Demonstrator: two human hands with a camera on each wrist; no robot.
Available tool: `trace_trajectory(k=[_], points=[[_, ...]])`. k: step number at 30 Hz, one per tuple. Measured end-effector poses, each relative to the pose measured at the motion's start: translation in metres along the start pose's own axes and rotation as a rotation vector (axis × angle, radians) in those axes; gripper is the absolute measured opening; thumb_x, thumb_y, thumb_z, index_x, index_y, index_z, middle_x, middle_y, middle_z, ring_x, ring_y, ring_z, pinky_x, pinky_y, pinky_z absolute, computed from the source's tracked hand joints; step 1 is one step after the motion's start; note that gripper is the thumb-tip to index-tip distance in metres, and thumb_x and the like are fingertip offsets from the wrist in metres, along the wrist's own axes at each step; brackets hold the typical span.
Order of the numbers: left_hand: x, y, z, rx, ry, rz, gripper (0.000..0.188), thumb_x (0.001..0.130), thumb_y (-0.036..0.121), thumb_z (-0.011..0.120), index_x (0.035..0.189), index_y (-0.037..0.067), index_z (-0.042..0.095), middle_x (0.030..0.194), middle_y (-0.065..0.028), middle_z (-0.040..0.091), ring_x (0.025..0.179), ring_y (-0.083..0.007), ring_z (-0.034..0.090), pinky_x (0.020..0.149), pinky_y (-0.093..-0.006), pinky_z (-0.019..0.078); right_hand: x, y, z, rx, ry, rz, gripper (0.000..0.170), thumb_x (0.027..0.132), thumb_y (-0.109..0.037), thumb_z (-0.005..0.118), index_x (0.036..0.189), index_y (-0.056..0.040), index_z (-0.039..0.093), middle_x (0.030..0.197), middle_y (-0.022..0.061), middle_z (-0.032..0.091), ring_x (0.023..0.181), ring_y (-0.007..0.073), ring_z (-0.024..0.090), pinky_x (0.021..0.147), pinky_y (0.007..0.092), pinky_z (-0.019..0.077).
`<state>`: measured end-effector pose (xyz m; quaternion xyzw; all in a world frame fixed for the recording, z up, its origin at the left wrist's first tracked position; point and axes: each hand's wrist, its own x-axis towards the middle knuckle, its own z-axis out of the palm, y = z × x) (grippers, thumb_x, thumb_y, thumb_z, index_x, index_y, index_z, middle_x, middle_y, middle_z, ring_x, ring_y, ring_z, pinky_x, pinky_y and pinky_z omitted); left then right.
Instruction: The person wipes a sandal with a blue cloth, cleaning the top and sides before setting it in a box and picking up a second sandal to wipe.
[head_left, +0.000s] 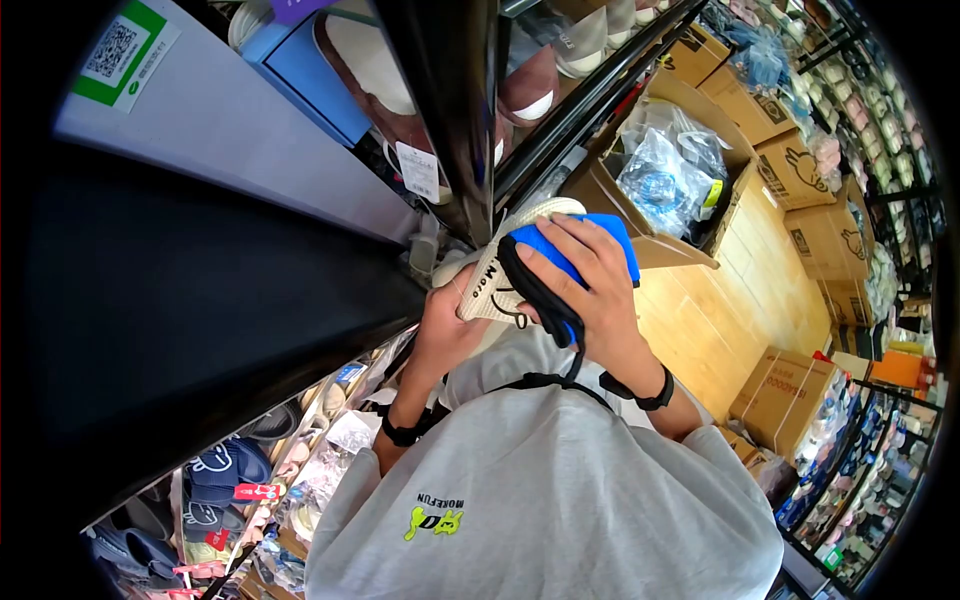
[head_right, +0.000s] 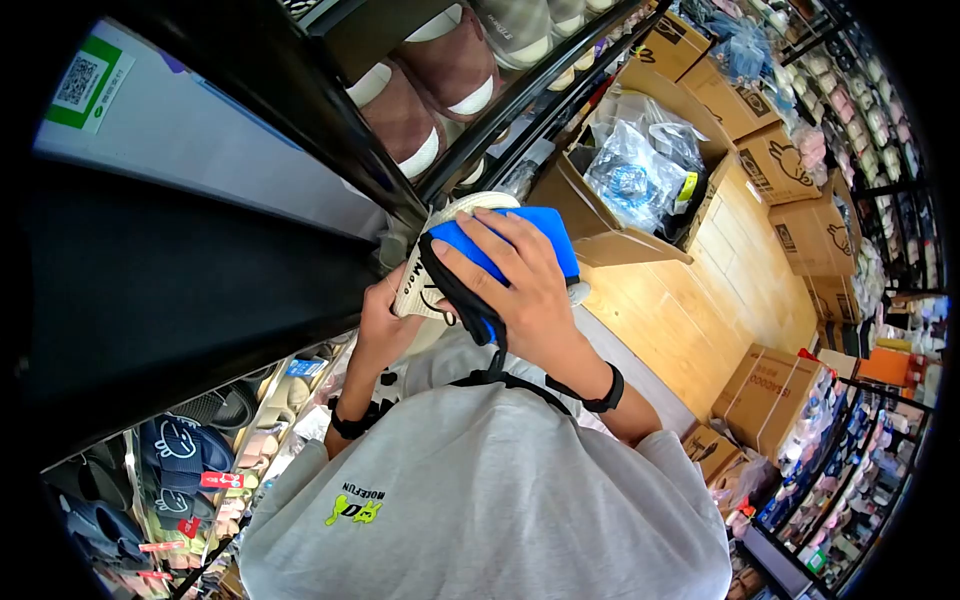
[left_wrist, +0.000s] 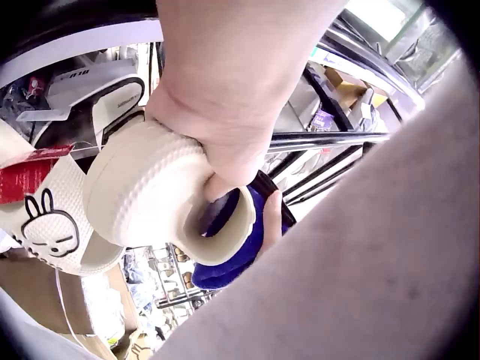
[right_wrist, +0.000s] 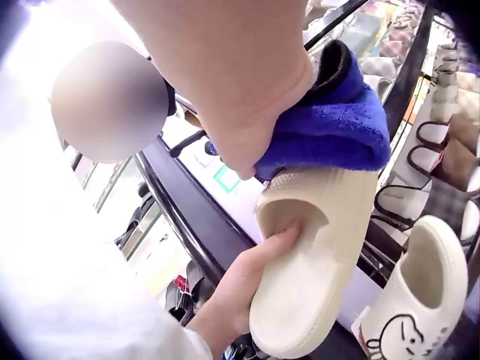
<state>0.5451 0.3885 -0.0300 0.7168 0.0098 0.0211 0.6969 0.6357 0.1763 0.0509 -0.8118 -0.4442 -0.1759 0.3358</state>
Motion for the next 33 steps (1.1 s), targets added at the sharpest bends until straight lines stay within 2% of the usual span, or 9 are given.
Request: trace_trajectory(k=[1, 2, 5, 13, 16, 20, 24, 27, 33], points=[[0.000, 0.004, 0.002, 0.088, 0.030, -0.007, 0.051, 0.093, -0.002, 0.069, 0.144, -0.003, 0.063, 0.120, -0.0164, 0.078, 0.109, -0.0136, 0.073, 0.096, -0.0325, 0.0566, -0.002, -0.005, 0.002, 0.003, -0.002, -0.004, 0.059, 0.086, -0.035, 0.082, 0.141, -0.0171, 0.072, 0.148, 0.0111, 0.065, 0.133, 0.0367, 0.062, 0.112, 0.0527, 0.0491], [0.001, 0.015, 0.007, 0.118, 0.091, 0.023, 0.055, 0.083, -0.008, 0.073, 0.137, -0.007, 0.065, 0.109, -0.0082, 0.079, 0.100, -0.0097, 0.069, 0.092, -0.0313, 0.0578, -0.005, -0.010, 0.005, -0.004, -0.018, -0.040, 0.058, 0.086, -0.033, 0.081, 0.142, -0.0164, 0.072, 0.149, 0.0116, 0.065, 0.134, 0.0363, 0.062, 0.113, 0.0524, 0.0490], [0.000, 0.021, 0.009, 0.318, 0.133, 0.038, 0.054, 0.085, -0.005, 0.073, 0.139, -0.005, 0.065, 0.114, -0.0208, 0.080, 0.107, -0.0202, 0.077, 0.093, -0.0352, 0.0591, -0.016, -0.012, 0.013, -0.079, -0.150, -0.201, 0.057, 0.088, -0.042, 0.082, 0.139, -0.0179, 0.073, 0.147, 0.0111, 0.067, 0.135, 0.0336, 0.064, 0.112, 0.0516, 0.0489], [-0.001, 0.025, 0.012, 0.376, 0.142, 0.115, 0.057, 0.090, -0.006, 0.069, 0.146, -0.003, 0.063, 0.125, -0.0261, 0.077, 0.118, -0.0291, 0.078, 0.096, -0.0366, 0.0589, -0.011, 0.007, -0.003, -0.084, 0.059, -0.051, 0.058, 0.085, -0.037, 0.084, 0.139, -0.0198, 0.074, 0.147, 0.0095, 0.067, 0.131, 0.0361, 0.064, 0.108, 0.0520, 0.0523], [-0.004, 0.027, 0.014, 0.393, 0.134, 0.061, 0.070, 0.084, -0.007, 0.067, 0.152, 0.008, 0.061, 0.130, -0.0273, 0.073, 0.120, -0.0451, 0.071, 0.107, -0.0458, 0.0557, -0.011, -0.005, -0.001, -0.077, 0.037, -0.115, 0.055, 0.085, -0.035, 0.085, 0.136, -0.0171, 0.075, 0.146, 0.0116, 0.068, 0.129, 0.0358, 0.065, 0.106, 0.0512, 0.0538], [-0.005, 0.021, 0.010, 0.466, 0.141, 0.158, 0.076, 0.081, -0.006, 0.068, 0.153, 0.014, 0.061, 0.135, -0.0225, 0.073, 0.122, -0.0419, 0.071, 0.109, -0.0447, 0.0560, -0.018, -0.004, -0.001, -0.188, -0.052, -0.240, 0.051, 0.091, -0.040, 0.078, 0.139, -0.0240, 0.073, 0.151, 0.0070, 0.066, 0.136, 0.0269, 0.064, 0.115, 0.0436, 0.0454], [-0.007, 0.028, -0.002, 0.571, 0.120, 0.281, 0.079, 0.073, -0.008, 0.067, 0.151, 0.008, 0.062, 0.142, -0.0167, 0.071, 0.128, -0.0365, 0.070, 0.110, -0.0431, 0.0558, 0.003, 0.007, -0.014, -0.087, 0.173, -0.150, 0.054, 0.083, -0.032, 0.088, 0.133, -0.0163, 0.077, 0.139, 0.0130, 0.072, 0.124, 0.0360, 0.069, 0.103, 0.0502, 0.0541], [-0.005, 0.030, -0.005, 0.659, 0.115, 0.385, 0.080, 0.071, -0.008, 0.066, 0.149, 0.006, 0.063, 0.146, -0.0146, 0.070, 0.130, -0.0339, 0.070, 0.110, -0.0425, 0.0559, 0.006, 0.003, -0.008, -0.075, 0.214, -0.110, 0.051, 0.084, -0.032, 0.087, 0.132, -0.0161, 0.078, 0.140, 0.0123, 0.072, 0.124, 0.0356, 0.068, 0.102, 0.0502, 0.0538], [-0.006, 0.019, -0.006, 0.702, 0.092, 0.424, 0.078, 0.071, -0.005, 0.069, 0.148, 0.007, 0.065, 0.153, -0.0123, 0.066, 0.131, -0.0317, 0.069, 0.111, -0.0462, 0.0553, -0.014, -0.012, -0.001, -0.242, -0.102, -0.423, 0.043, 0.096, -0.025, 0.074, 0.138, -0.0163, 0.074, 0.148, 0.0043, 0.068, 0.136, 0.0237, 0.065, 0.117, 0.0412, 0.0433]])
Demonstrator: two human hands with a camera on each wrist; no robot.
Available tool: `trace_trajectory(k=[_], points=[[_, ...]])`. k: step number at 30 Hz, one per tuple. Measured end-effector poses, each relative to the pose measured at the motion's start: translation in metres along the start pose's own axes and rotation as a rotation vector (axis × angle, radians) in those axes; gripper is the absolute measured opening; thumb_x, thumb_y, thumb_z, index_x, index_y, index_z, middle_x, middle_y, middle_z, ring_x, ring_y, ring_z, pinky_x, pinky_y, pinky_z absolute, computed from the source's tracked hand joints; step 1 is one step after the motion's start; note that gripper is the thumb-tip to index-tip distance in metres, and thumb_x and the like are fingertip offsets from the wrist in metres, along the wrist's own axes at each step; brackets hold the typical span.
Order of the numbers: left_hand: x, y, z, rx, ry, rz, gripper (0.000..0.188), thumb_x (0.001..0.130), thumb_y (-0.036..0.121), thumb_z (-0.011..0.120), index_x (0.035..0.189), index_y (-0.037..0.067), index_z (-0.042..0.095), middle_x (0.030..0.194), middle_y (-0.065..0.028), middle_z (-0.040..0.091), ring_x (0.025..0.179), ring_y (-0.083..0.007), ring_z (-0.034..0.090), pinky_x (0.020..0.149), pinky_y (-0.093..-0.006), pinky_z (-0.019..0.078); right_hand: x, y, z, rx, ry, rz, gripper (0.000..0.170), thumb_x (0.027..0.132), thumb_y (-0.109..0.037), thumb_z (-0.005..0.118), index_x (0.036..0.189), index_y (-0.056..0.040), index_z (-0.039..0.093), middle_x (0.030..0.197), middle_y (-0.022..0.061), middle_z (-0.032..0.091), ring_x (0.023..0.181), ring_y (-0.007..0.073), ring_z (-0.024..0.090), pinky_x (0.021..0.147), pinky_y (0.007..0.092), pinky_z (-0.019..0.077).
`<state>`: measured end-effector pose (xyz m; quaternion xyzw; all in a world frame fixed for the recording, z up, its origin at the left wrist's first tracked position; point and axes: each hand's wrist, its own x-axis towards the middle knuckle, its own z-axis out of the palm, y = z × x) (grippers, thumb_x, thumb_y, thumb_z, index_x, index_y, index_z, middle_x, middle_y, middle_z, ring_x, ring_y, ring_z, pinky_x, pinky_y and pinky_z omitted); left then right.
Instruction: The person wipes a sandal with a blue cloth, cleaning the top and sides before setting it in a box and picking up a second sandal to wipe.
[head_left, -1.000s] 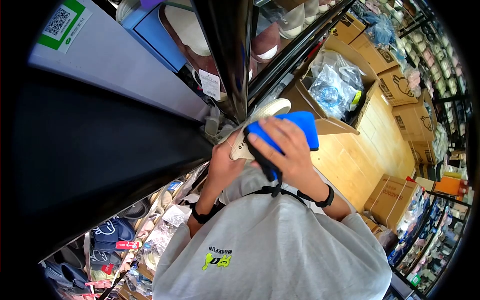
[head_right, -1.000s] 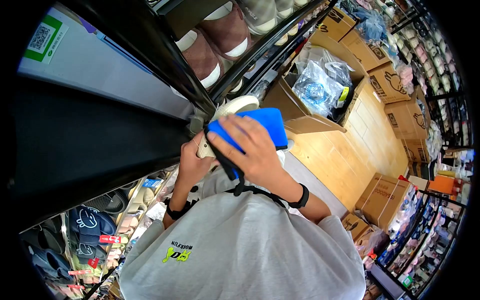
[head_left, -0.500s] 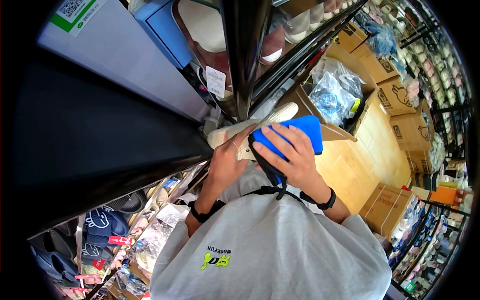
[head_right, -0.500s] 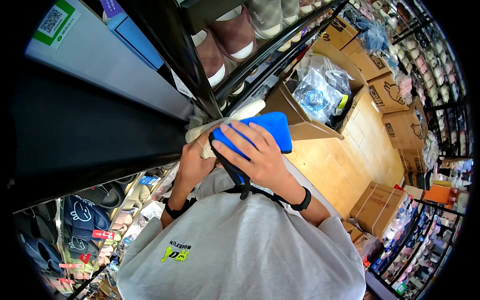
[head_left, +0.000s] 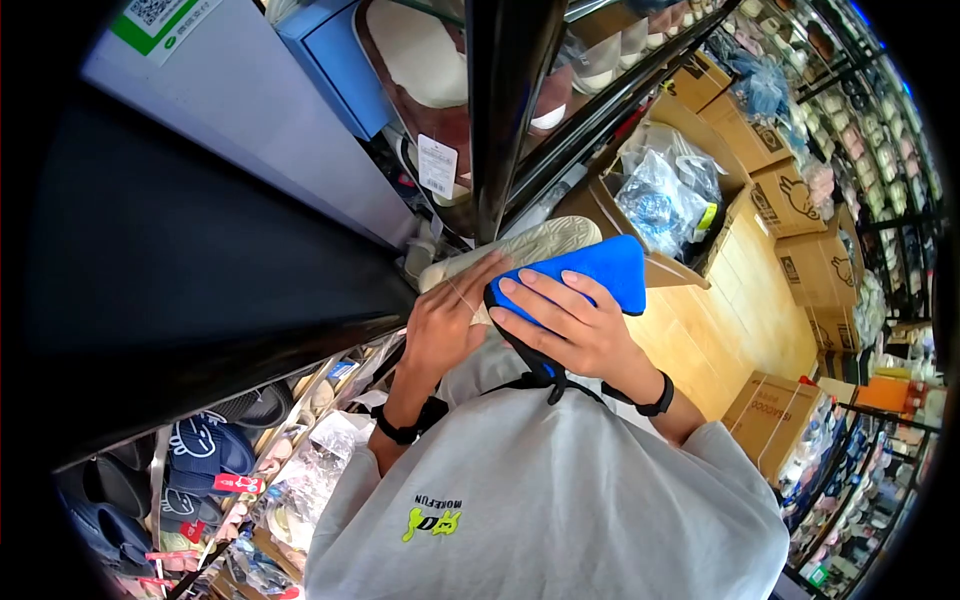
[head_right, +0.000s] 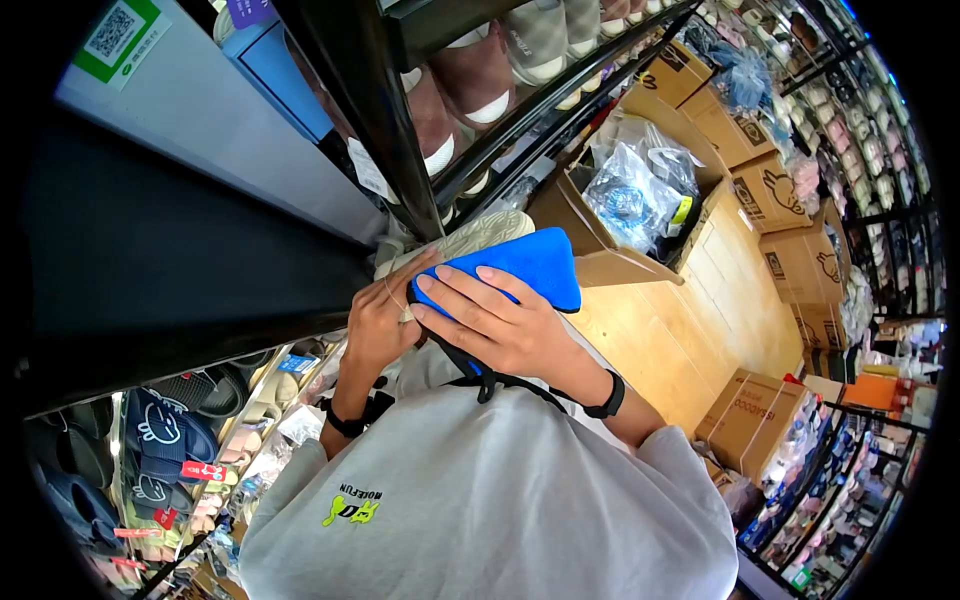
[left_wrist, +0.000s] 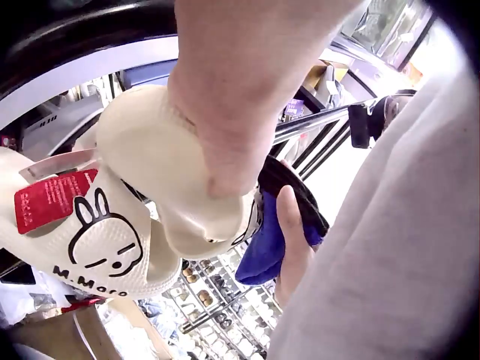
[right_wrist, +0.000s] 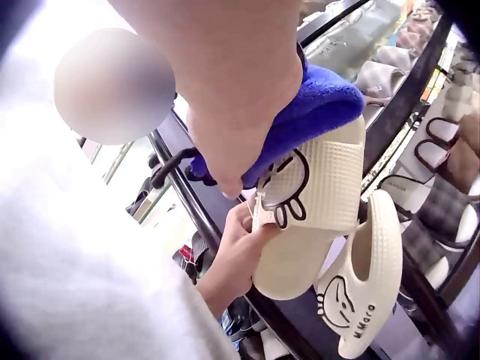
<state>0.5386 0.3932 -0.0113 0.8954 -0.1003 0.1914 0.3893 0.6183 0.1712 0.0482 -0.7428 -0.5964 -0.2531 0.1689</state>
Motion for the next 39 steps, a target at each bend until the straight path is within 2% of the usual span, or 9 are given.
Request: trace_trajectory(k=[4, 7, 14, 20, 24, 26, 30, 36, 39], points=[[-0.009, -0.004, 0.003, -0.007, 0.007, -0.026, 0.080, 0.069, -0.005, 0.071, 0.147, 0.005, 0.064, 0.151, -0.0120, 0.067, 0.128, -0.0340, 0.070, 0.113, -0.0573, 0.0526, 0.009, 0.019, -0.013, 0.146, 0.089, 0.185, 0.047, 0.092, -0.028, 0.078, 0.138, -0.0190, 0.074, 0.148, 0.0075, 0.068, 0.133, 0.0301, 0.065, 0.115, 0.0483, 0.0465], [-0.003, -0.001, -0.002, -0.050, 0.060, -0.022, 0.081, 0.066, -0.007, 0.067, 0.147, 0.005, 0.065, 0.143, -0.0152, 0.071, 0.124, -0.0347, 0.073, 0.105, -0.0457, 0.0589, 0.017, 0.020, -0.010, 0.196, 0.191, 0.344, 0.046, 0.091, -0.030, 0.080, 0.135, -0.0187, 0.076, 0.146, 0.0093, 0.069, 0.131, 0.0330, 0.065, 0.112, 0.0517, 0.0483], [-0.010, -0.004, -0.009, -0.009, 0.043, -0.061, 0.079, 0.068, -0.007, 0.066, 0.146, 0.006, 0.065, 0.143, -0.0165, 0.071, 0.122, -0.0347, 0.073, 0.103, -0.0428, 0.0595, 0.007, 0.009, 0.004, 0.062, 0.028, 0.038, 0.043, 0.096, -0.028, 0.075, 0.139, -0.0229, 0.074, 0.148, 0.0064, 0.068, 0.135, 0.0272, 0.064, 0.117, 0.0460, 0.0441], [-0.014, -0.001, -0.013, -0.012, 0.025, -0.110, 0.077, 0.070, -0.006, 0.067, 0.145, 0.005, 0.065, 0.142, -0.0164, 0.071, 0.122, -0.0362, 0.073, 0.106, -0.0442, 0.0580, 0.015, 0.015, 0.009, 0.251, 0.200, 0.275, 0.052, 0.087, -0.031, 0.084, 0.137, -0.0194, 0.076, 0.146, 0.0109, 0.069, 0.130, 0.0339, 0.066, 0.110, 0.0526, 0.0498], [-0.021, -0.011, -0.011, 0.042, 0.010, -0.081, 0.076, 0.071, -0.004, 0.067, 0.147, 0.005, 0.063, 0.142, -0.0165, 0.071, 0.122, -0.0376, 0.072, 0.107, -0.0451, 0.0574, 0.018, 0.004, 0.010, 0.179, 0.023, 0.151, 0.043, 0.095, -0.027, 0.070, 0.136, -0.0143, 0.073, 0.144, 0.0094, 0.069, 0.133, 0.0293, 0.064, 0.115, 0.0465, 0.0474], [-0.023, -0.014, -0.013, 0.124, -0.066, -0.084, 0.076, 0.073, -0.003, 0.068, 0.149, 0.005, 0.061, 0.142, -0.0165, 0.071, 0.121, -0.0383, 0.072, 0.106, -0.0464, 0.0575, 0.020, 0.010, 0.009, 0.194, -0.022, 0.163, 0.046, 0.093, -0.028, 0.074, 0.137, -0.0135, 0.073, 0.142, 0.0095, 0.069, 0.133, 0.0302, 0.064, 0.114, 0.0483, 0.0481], [-0.017, -0.013, -0.013, 0.116, -0.081, -0.094, 0.076, 0.073, -0.001, 0.070, 0.148, 0.005, 0.061, 0.141, -0.0148, 0.071, 0.121, -0.0378, 0.071, 0.103, -0.0465, 0.0588, 0.025, 0.020, 0.013, 0.286, 0.047, 0.298, 0.053, 0.087, -0.030, 0.083, 0.136, -0.0123, 0.073, 0.140, 0.0113, 0.069, 0.129, 0.0325, 0.065, 0.110, 0.0503, 0.0506], [-0.020, -0.014, -0.003, 0.093, 0.049, -0.045, 0.060, 0.078, 0.001, 0.073, 0.137, -0.001, 0.066, 0.121, -0.0243, 0.076, 0.106, -0.0439, 0.075, 0.094, -0.0468, 0.0611, 0.011, 0.002, 0.017, 0.060, 0.008, 0.019, 0.041, 0.098, -0.023, 0.063, 0.137, -0.0149, 0.073, 0.144, 0.0112, 0.068, 0.133, 0.0302, 0.065, 0.114, 0.0465, 0.0490], [-0.019, -0.012, -0.004, 0.082, 0.049, -0.030, 0.064, 0.076, -0.001, 0.071, 0.139, 0.000, 0.066, 0.122, -0.0233, 0.076, 0.107, -0.0430, 0.076, 0.094, -0.0464, 0.0612, 0.013, 0.012, 0.013, 0.134, 0.058, 0.132, 0.045, 0.095, -0.025, 0.068, 0.139, -0.0163, 0.072, 0.145, 0.0101, 0.068, 0.133, 0.0306, 0.066, 0.116, 0.0482, 0.0471]])
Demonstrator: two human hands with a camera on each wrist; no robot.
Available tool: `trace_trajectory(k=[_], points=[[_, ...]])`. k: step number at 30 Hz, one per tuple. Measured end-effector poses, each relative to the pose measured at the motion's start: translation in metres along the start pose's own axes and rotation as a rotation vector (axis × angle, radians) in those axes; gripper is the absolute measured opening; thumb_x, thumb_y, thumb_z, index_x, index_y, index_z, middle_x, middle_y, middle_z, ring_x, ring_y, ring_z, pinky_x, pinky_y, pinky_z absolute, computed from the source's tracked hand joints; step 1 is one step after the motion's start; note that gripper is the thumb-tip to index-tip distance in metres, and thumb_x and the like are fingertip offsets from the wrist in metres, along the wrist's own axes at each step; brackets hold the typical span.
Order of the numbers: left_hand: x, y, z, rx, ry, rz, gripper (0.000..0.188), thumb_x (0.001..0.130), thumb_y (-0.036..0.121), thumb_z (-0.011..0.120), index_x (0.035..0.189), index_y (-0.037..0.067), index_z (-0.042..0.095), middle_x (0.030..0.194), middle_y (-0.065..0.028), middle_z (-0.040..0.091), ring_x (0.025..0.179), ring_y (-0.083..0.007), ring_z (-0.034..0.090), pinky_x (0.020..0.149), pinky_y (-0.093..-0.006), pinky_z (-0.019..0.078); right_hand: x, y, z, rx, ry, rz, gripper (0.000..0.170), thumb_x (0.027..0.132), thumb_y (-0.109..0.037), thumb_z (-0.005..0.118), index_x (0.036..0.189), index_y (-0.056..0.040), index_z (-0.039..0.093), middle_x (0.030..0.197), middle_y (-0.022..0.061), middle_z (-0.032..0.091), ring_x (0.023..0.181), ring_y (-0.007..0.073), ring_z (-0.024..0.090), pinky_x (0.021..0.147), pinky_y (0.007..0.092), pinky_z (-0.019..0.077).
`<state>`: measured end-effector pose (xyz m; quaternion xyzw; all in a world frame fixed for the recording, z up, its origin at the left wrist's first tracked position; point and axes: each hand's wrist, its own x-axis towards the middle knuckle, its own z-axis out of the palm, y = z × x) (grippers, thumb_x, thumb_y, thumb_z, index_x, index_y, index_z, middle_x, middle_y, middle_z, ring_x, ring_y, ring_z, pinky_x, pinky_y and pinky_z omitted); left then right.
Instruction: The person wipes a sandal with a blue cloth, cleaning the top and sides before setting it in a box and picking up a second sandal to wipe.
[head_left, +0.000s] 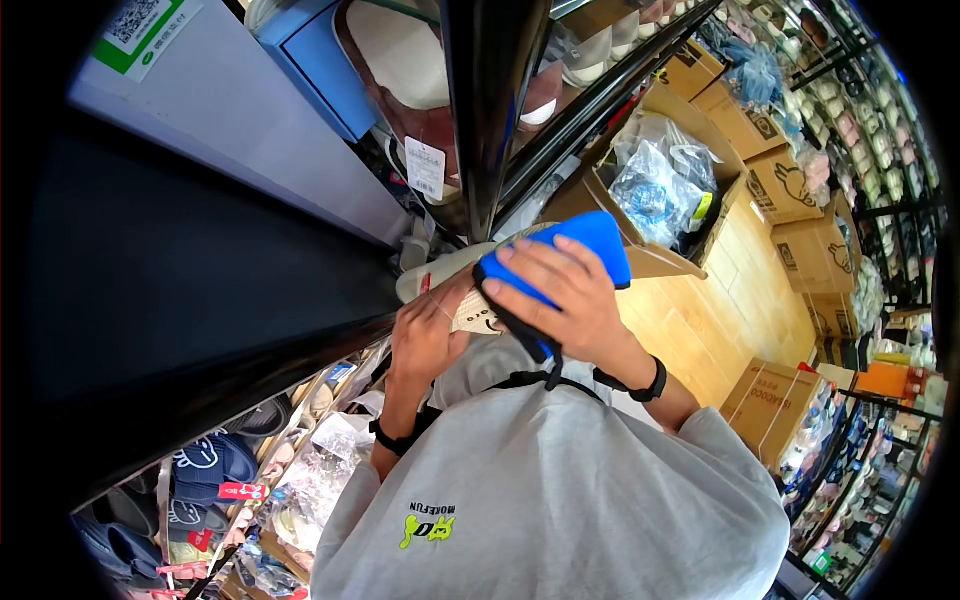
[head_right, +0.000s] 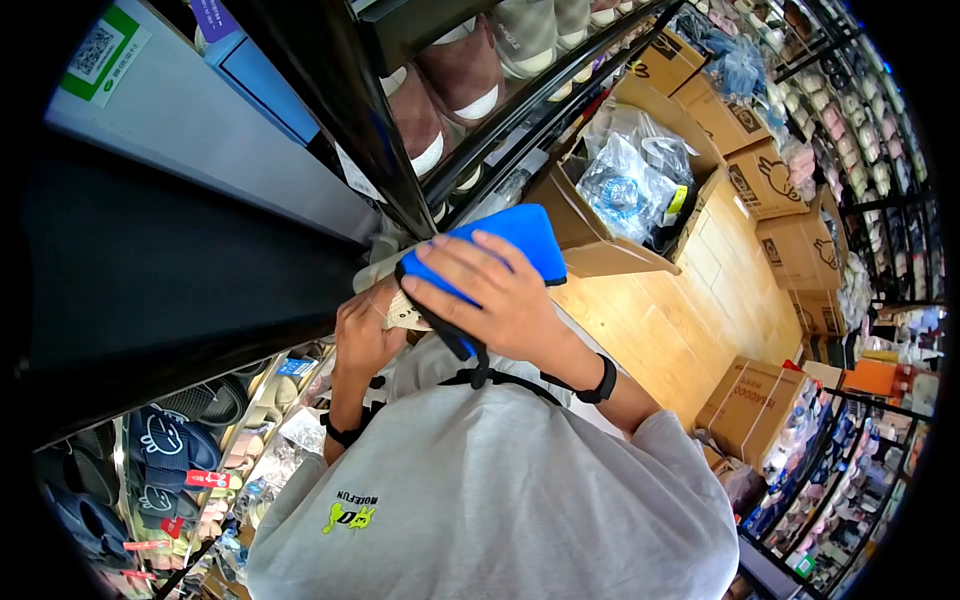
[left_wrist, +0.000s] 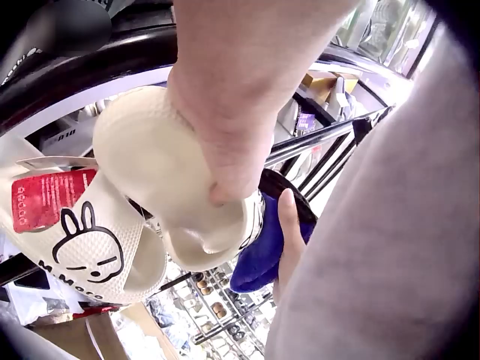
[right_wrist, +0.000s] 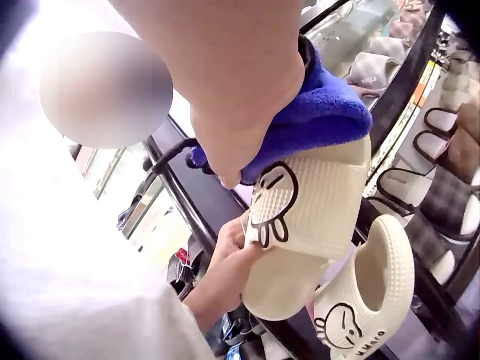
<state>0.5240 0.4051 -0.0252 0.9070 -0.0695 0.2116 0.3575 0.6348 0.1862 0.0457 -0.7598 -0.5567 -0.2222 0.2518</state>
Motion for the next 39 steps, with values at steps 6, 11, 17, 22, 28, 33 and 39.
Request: trace_trajectory(k=[6, 11, 17, 22, 28, 33, 39], points=[[0.005, 0.005, -0.006, -0.023, -0.035, -0.055, 0.070, 0.076, -0.003, 0.068, 0.146, 0.004, 0.063, 0.141, -0.0175, 0.072, 0.123, -0.0372, 0.072, 0.109, -0.0493, 0.0560, 0.002, -0.003, 0.003, 0.056, 0.060, 0.131, 0.047, 0.095, -0.026, 0.069, 0.141, -0.0179, 0.072, 0.149, 0.0099, 0.066, 0.134, 0.0321, 0.064, 0.116, 0.0504, 0.0461], [-0.003, 0.003, -0.004, -0.011, 0.012, -0.048, 0.069, 0.076, -0.003, 0.068, 0.145, 0.003, 0.063, 0.138, -0.0177, 0.073, 0.119, -0.0383, 0.074, 0.109, -0.0491, 0.0569, 0.001, 0.000, 0.002, -0.033, 0.004, -0.033, 0.043, 0.097, -0.025, 0.066, 0.139, -0.0207, 0.073, 0.148, 0.0079, 0.067, 0.134, 0.0287, 0.065, 0.117, 0.0470, 0.0452], [-0.006, -0.005, -0.007, -0.007, 0.061, -0.045, 0.070, 0.074, -0.004, 0.067, 0.144, 0.004, 0.066, 0.135, -0.0156, 0.075, 0.116, -0.0358, 0.076, 0.100, -0.0437, 0.0605, 0.012, 0.000, 0.003, 0.200, 0.089, 0.209, 0.055, 0.087, -0.027, 0.084, 0.140, -0.0201, 0.074, 0.148, 0.0113, 0.066, 0.134, 0.0358, 0.062, 0.112, 0.0551, 0.0486], [-0.011, -0.004, -0.010, -0.014, 0.069, -0.080, 0.069, 0.074, -0.005, 0.067, 0.142, 0.004, 0.067, 0.134, -0.0149, 0.076, 0.116, -0.0349, 0.076, 0.099, -0.0433, 0.0607, 0.011, -0.012, 0.002, 0.138, 0.007, 0.075, 0.045, 0.094, -0.022, 0.067, 0.139, -0.0199, 0.074, 0.150, 0.0097, 0.065, 0.138, 0.0324, 0.061, 0.114, 0.0532, 0.0472], [-0.010, -0.004, -0.010, -0.020, 0.054, -0.096, 0.069, 0.074, -0.005, 0.065, 0.143, 0.006, 0.067, 0.135, -0.0142, 0.075, 0.116, -0.0352, 0.076, 0.099, -0.0430, 0.0608, 0.011, -0.003, 0.002, 0.182, 0.074, 0.181, 0.052, 0.089, -0.029, 0.082, 0.140, -0.0207, 0.074, 0.151, 0.0105, 0.065, 0.136, 0.0348, 0.062, 0.112, 0.0559, 0.0474], [-0.011, -0.007, -0.009, -0.005, 0.069, -0.075, 0.069, 0.075, -0.003, 0.065, 0.144, 0.006, 0.066, 0.137, -0.0141, 0.074, 0.118, -0.0347, 0.075, 0.099, -0.0431, 0.0606, 0.004, -0.015, 0.007, 0.096, -0.039, -0.036, 0.044, 0.095, -0.023, 0.072, 0.138, -0.0215, 0.074, 0.151, 0.0078, 0.065, 0.137, 0.0306, 0.063, 0.113, 0.0511, 0.0475], [-0.009, -0.007, -0.011, -0.007, 0.044, -0.092, 0.071, 0.074, -0.003, 0.065, 0.145, 0.005, 0.065, 0.135, -0.0147, 0.075, 0.117, -0.0352, 0.075, 0.100, -0.0437, 0.0602, 0.011, 0.003, 0.003, 0.220, 0.074, 0.160, 0.050, 0.091, -0.024, 0.076, 0.141, -0.0213, 0.074, 0.152, 0.0119, 0.064, 0.136, 0.0354, 0.062, 0.112, 0.0551, 0.0481]])
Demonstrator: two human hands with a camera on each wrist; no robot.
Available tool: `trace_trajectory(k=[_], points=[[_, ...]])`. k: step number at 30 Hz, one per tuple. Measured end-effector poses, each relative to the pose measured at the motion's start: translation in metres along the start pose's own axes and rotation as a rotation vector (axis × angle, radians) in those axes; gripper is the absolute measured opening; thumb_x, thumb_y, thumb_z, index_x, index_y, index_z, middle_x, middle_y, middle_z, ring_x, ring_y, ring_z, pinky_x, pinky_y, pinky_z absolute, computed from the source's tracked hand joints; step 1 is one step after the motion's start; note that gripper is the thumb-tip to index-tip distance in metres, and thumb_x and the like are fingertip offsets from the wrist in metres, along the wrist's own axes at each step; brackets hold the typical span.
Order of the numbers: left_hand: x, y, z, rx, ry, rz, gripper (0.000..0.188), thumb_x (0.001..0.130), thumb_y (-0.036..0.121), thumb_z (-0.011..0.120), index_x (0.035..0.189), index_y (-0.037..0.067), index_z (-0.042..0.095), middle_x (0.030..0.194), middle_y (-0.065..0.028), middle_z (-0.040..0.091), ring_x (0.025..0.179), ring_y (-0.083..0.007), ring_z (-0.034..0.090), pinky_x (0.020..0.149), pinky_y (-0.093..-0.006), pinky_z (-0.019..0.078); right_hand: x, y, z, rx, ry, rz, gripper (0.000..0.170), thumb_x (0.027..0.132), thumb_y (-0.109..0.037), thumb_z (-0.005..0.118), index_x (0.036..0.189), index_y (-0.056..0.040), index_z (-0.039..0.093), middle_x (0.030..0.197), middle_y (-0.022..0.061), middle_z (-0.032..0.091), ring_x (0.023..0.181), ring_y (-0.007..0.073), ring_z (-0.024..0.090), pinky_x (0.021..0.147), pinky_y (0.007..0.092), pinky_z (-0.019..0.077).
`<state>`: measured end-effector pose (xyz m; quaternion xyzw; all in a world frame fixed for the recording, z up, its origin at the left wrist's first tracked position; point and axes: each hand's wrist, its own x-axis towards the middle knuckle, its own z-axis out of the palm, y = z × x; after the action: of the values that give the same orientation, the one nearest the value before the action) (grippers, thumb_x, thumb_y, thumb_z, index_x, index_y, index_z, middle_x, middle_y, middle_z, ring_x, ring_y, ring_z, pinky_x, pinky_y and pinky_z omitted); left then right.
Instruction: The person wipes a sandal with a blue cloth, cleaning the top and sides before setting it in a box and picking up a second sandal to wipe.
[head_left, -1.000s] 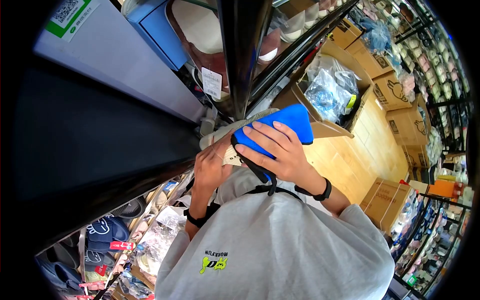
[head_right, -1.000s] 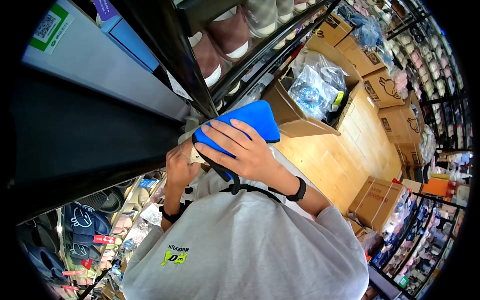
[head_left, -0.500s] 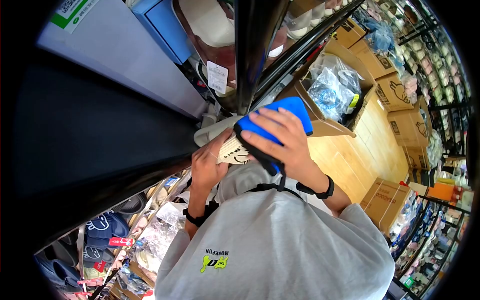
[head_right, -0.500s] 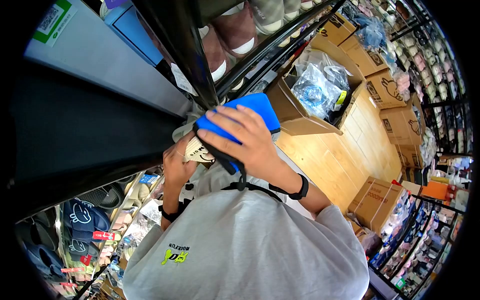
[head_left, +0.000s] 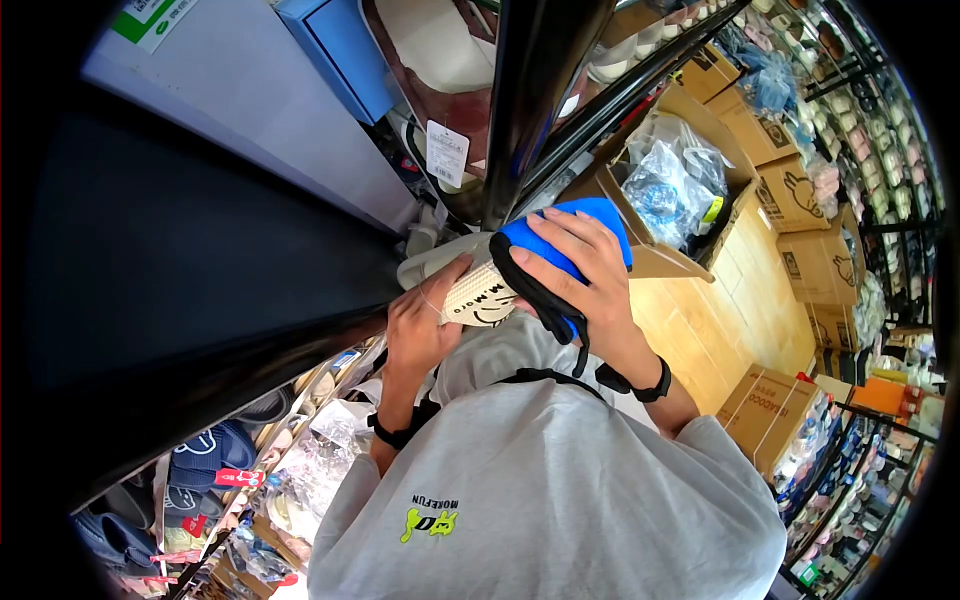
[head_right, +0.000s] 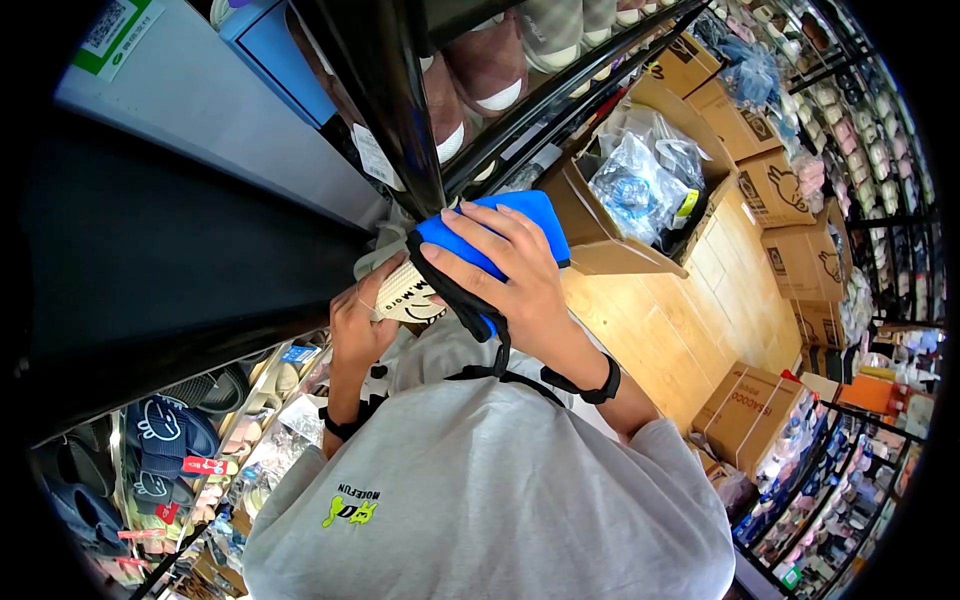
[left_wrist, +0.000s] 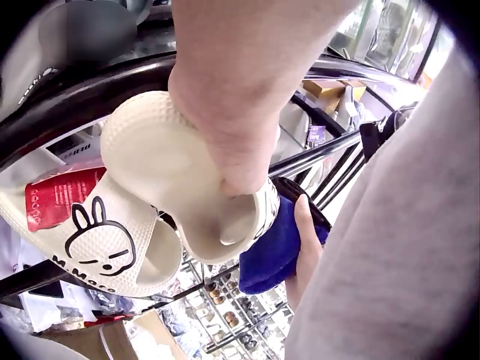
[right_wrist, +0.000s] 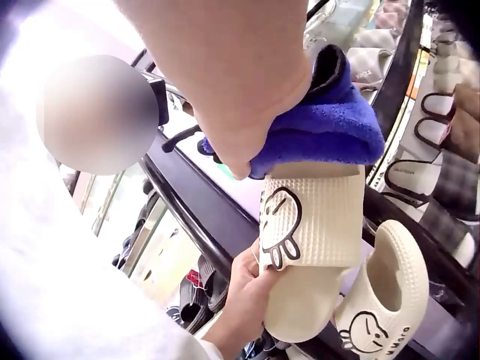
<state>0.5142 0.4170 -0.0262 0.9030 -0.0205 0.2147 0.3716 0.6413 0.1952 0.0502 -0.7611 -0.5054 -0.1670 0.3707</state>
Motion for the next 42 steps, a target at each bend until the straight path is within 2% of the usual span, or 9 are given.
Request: trace_trajectory(k=[5, 12, 17, 22, 30, 34, 37, 39, 42], points=[[0.000, -0.001, 0.000, -0.010, 0.010, -0.005, 0.072, 0.074, -0.003, 0.066, 0.145, 0.004, 0.065, 0.131, -0.0176, 0.076, 0.115, -0.0367, 0.076, 0.099, -0.0445, 0.0605, -0.008, -0.006, 0.006, -0.100, -0.072, -0.158, 0.046, 0.091, -0.025, 0.075, 0.137, -0.0206, 0.075, 0.151, 0.0080, 0.066, 0.135, 0.0307, 0.063, 0.111, 0.0502, 0.0494], [0.000, -0.002, 0.003, -0.014, 0.019, -0.039, 0.072, 0.075, -0.003, 0.067, 0.146, 0.006, 0.066, 0.128, -0.0184, 0.077, 0.112, -0.0375, 0.076, 0.098, -0.0451, 0.0606, -0.003, 0.007, 0.000, 0.020, 0.044, 0.018, 0.054, 0.086, -0.032, 0.084, 0.139, -0.0224, 0.075, 0.148, 0.0105, 0.067, 0.135, 0.0336, 0.063, 0.110, 0.0519, 0.0511], [0.003, 0.003, 0.002, -0.031, 0.023, -0.074, 0.072, 0.075, -0.003, 0.068, 0.146, 0.008, 0.066, 0.124, -0.0198, 0.077, 0.107, -0.0392, 0.077, 0.095, -0.0450, 0.0611, -0.009, 0.005, 0.001, -0.171, -0.060, -0.226, 0.043, 0.094, -0.023, 0.069, 0.137, -0.0205, 0.075, 0.147, 0.0102, 0.068, 0.132, 0.0326, 0.065, 0.109, 0.0473, 0.0522], [0.004, 0.003, 0.002, -0.084, 0.051, -0.070, 0.070, 0.076, -0.004, 0.068, 0.145, 0.008, 0.067, 0.120, -0.0205, 0.078, 0.103, -0.0400, 0.078, 0.091, -0.0447, 0.0620, -0.001, 0.020, -0.001, -0.056, 0.108, -0.073, 0.044, 0.093, -0.022, 0.069, 0.136, -0.0179, 0.076, 0.146, 0.0118, 0.068, 0.128, 0.0354, 0.067, 0.104, 0.0473, 0.0542], [0.013, 0.013, 0.000, -0.101, 0.027, -0.065, 0.068, 0.078, -0.003, 0.070, 0.145, 0.010, 0.068, 0.118, -0.0219, 0.078, 0.101, -0.0398, 0.078, 0.088, -0.0445, 0.0624, -0.020, -0.001, 0.009, -0.230, -0.066, -0.343, 0.040, 0.099, -0.020, 0.063, 0.138, -0.0253, 0.074, 0.150, 0.0048, 0.067, 0.137, 0.0226, 0.064, 0.114, 0.0414, 0.0457], [0.015, 0.016, -0.002, -0.094, 0.032, -0.050, 0.068, 0.078, -0.003, 0.070, 0.145, 0.009, 0.067, 0.118, -0.0214, 0.078, 0.101, -0.0398, 0.078, 0.086, -0.0439, 0.0625, -0.017, 0.011, 0.001, -0.102, 0.069, -0.064, 0.042, 0.094, -0.026, 0.073, 0.136, -0.0250, 0.076, 0.150, 0.0108, 0.067, 0.134, 0.0333, 0.064, 0.112, 0.0524, 0.0471], [0.016, 0.019, 0.004, -0.146, -0.005, -0.106, 0.072, 0.078, -0.002, 0.069, 0.148, 0.012, 0.064, 0.120, -0.0189, 0.079, 0.105, -0.0406, 0.077, 0.101, -0.0521, 0.0588, -0.017, 0.006, 0.007, -0.110, 0.204, -0.014, 0.055, 0.081, -0.033, 0.087, 0.134, -0.0232, 0.077, 0.145, 0.0123, 0.070, 0.131, 0.0373, 0.065, 0.106, 0.0513, 0.0506], [0.016, 0.023, 0.007, -0.220, -0.070, -0.185, 0.076, 0.077, -0.003, 0.066, 0.150, 0.014, 0.062, 0.122, -0.0167, 0.079, 0.110, -0.0418, 0.076, 0.114, -0.0618, 0.0495, -0.025, -0.001, 0.007, -0.202, 0.117, -0.119, 0.043, 0.091, -0.028, 0.077, 0.135, -0.0256, 0.077, 0.144, 0.0088, 0.071, 0.131, 0.0319, 0.066, 0.110, 0.0464, 0.0468], [0.019, 0.030, 0.012, -0.249, -0.041, -0.142, 0.075, 0.077, -0.003, 0.065, 0.150, 0.013, 0.062, 0.122, -0.0186, 0.078, 0.111, -0.0417, 0.076, 0.112, -0.0583, 0.0528, -0.037, -0.005, 0.011, -0.313, 0.032, -0.295, 0.039, 0.100, -0.021, 0.064, 0.137, -0.0282, 0.075, 0.148, 0.0033, 0.069, 0.135, 0.0220, 0.064, 0.119, 0.0410, 0.0395]])
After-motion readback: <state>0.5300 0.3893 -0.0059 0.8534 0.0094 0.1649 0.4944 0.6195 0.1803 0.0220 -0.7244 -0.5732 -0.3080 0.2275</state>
